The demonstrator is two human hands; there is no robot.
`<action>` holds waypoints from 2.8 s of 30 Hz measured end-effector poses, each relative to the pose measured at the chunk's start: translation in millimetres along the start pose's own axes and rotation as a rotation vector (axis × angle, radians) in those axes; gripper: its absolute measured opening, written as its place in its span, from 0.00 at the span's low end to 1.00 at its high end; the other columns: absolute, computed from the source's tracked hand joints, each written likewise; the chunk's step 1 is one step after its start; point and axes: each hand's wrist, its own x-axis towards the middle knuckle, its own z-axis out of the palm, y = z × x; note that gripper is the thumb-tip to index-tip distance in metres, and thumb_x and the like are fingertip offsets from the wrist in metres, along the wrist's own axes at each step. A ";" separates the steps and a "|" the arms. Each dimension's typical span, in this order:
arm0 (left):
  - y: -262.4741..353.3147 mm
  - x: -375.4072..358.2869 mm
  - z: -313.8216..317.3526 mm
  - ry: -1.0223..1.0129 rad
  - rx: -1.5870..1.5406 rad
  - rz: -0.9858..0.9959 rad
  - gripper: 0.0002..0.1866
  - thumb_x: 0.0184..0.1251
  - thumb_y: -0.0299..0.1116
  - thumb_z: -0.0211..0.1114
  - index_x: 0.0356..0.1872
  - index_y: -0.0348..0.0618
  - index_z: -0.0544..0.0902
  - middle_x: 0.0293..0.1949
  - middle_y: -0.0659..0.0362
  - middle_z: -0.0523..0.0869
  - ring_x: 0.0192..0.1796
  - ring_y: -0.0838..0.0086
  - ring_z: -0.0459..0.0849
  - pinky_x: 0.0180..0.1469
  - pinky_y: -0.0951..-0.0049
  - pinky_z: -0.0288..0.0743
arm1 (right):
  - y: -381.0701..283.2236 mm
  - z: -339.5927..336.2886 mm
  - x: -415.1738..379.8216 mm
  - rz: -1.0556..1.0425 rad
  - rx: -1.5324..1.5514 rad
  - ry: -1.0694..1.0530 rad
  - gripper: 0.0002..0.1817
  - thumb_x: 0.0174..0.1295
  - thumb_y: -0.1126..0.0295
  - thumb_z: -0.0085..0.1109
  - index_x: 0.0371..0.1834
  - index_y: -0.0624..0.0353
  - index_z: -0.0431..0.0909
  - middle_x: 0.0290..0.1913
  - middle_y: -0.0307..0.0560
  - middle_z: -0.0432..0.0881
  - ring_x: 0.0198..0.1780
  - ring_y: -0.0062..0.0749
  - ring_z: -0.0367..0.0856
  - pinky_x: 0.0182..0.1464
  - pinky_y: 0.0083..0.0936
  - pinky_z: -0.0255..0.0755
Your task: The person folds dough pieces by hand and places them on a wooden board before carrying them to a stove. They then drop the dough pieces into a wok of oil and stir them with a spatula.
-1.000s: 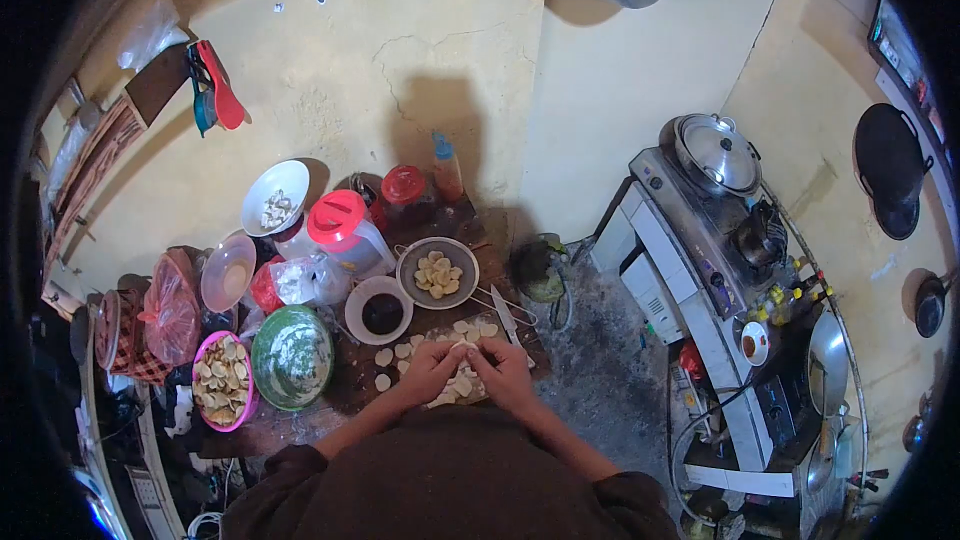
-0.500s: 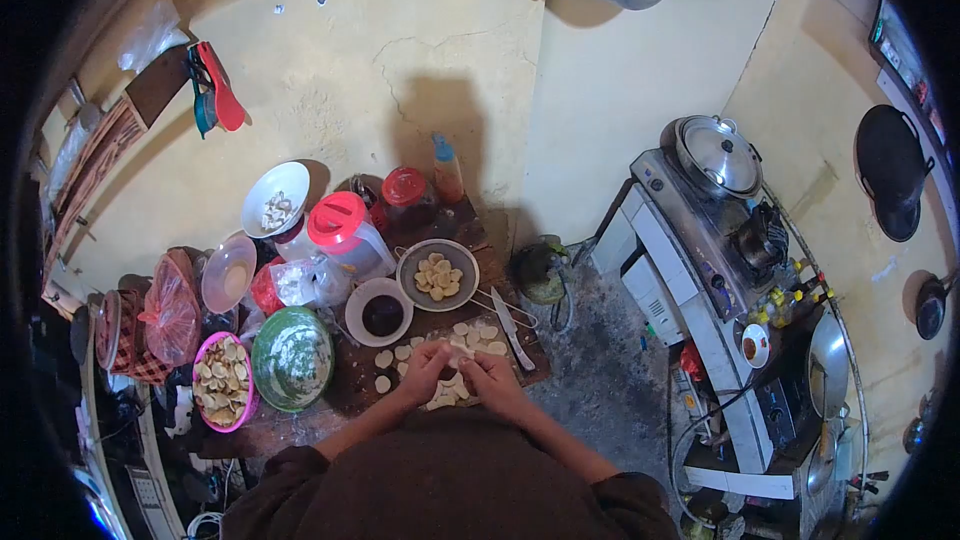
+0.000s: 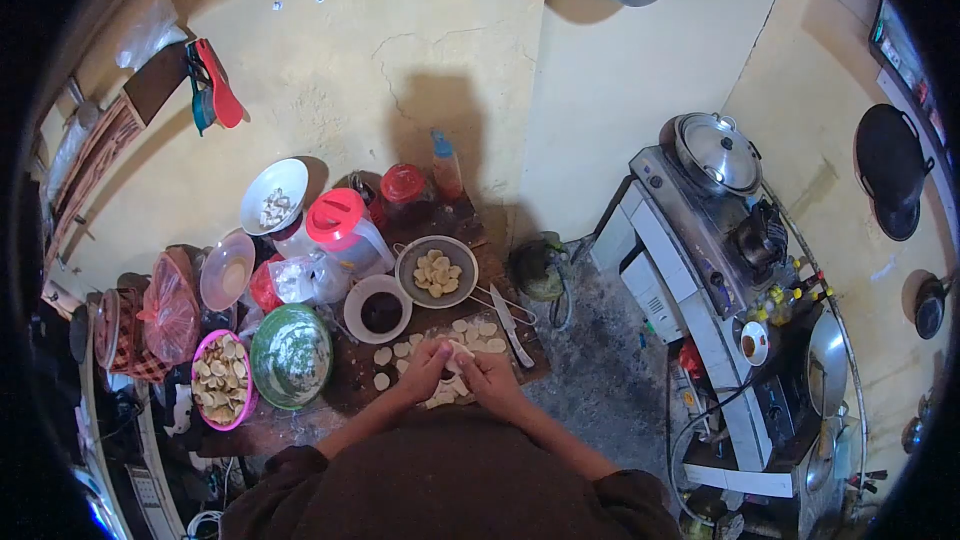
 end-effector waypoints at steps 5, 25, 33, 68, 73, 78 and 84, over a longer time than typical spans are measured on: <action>-4.7 2.2 0.4 -0.206 -0.078 -0.096 0.18 0.71 0.42 0.49 0.22 0.44 0.71 0.18 0.72 0.64 0.21 0.85 0.59 0.23 0.80 0.53 | 3.1 -2.9 1.7 0.051 0.124 0.122 0.20 0.69 0.60 0.44 0.23 0.62 0.72 0.17 0.30 0.67 0.20 0.12 0.62 0.20 0.16 0.55; -37.7 3.2 -15.1 -0.311 0.016 -0.254 0.16 0.69 0.41 0.53 0.38 0.37 0.81 0.24 0.66 0.77 0.28 0.84 0.70 0.30 0.80 0.64 | 61.6 -17.2 3.2 0.305 0.161 -0.021 0.12 0.62 0.64 0.55 0.34 0.63 0.78 0.26 0.39 0.78 0.27 0.18 0.74 0.31 0.20 0.70; -84.4 -9.8 -38.5 -0.306 0.438 -0.315 0.20 0.68 0.45 0.51 0.34 0.37 0.82 0.25 0.59 0.81 0.30 0.81 0.75 0.34 0.74 0.69 | 111.0 -29.7 25.1 0.343 -0.167 -0.051 0.12 0.56 0.65 0.62 0.34 0.65 0.81 0.27 0.42 0.81 0.28 0.21 0.79 0.34 0.20 0.73; -102.2 -107.9 -95.1 0.645 0.621 -0.459 0.14 0.47 0.33 0.68 0.33 0.36 0.77 0.24 0.54 0.80 0.28 0.69 0.80 0.34 0.69 0.74 | 149.6 -32.7 59.0 -0.342 -0.946 0.404 0.16 0.47 0.72 0.58 0.42 0.57 0.77 0.45 0.51 0.74 0.47 0.49 0.70 0.48 0.42 0.65; -125.1 -106.9 -98.9 0.666 0.685 -0.417 0.12 0.50 0.31 0.66 0.34 0.36 0.77 0.28 0.52 0.81 0.32 0.64 0.82 0.37 0.67 0.74 | 157.7 -51.8 52.8 -0.149 -1.262 0.432 0.23 0.51 0.69 0.54 0.55 0.46 0.74 0.60 0.57 0.63 0.60 0.58 0.60 0.58 0.54 0.55; -137.0 -100.7 -103.0 0.713 0.684 -0.401 0.11 0.52 0.28 0.62 0.36 0.36 0.76 0.29 0.50 0.82 0.35 0.60 0.83 0.40 0.65 0.75 | 155.7 -48.7 66.2 0.069 -1.283 0.412 0.26 0.51 0.68 0.55 0.58 0.39 0.71 0.67 0.55 0.54 0.66 0.61 0.51 0.60 0.58 0.52; -146.7 -96.7 -106.3 0.681 0.741 -0.386 0.12 0.53 0.30 0.61 0.37 0.33 0.77 0.30 0.47 0.83 0.35 0.56 0.83 0.40 0.62 0.75 | 162.6 -54.0 66.1 -0.123 -1.238 0.574 0.15 0.53 0.66 0.55 0.44 0.55 0.78 0.58 0.53 0.68 0.60 0.55 0.62 0.57 0.52 0.58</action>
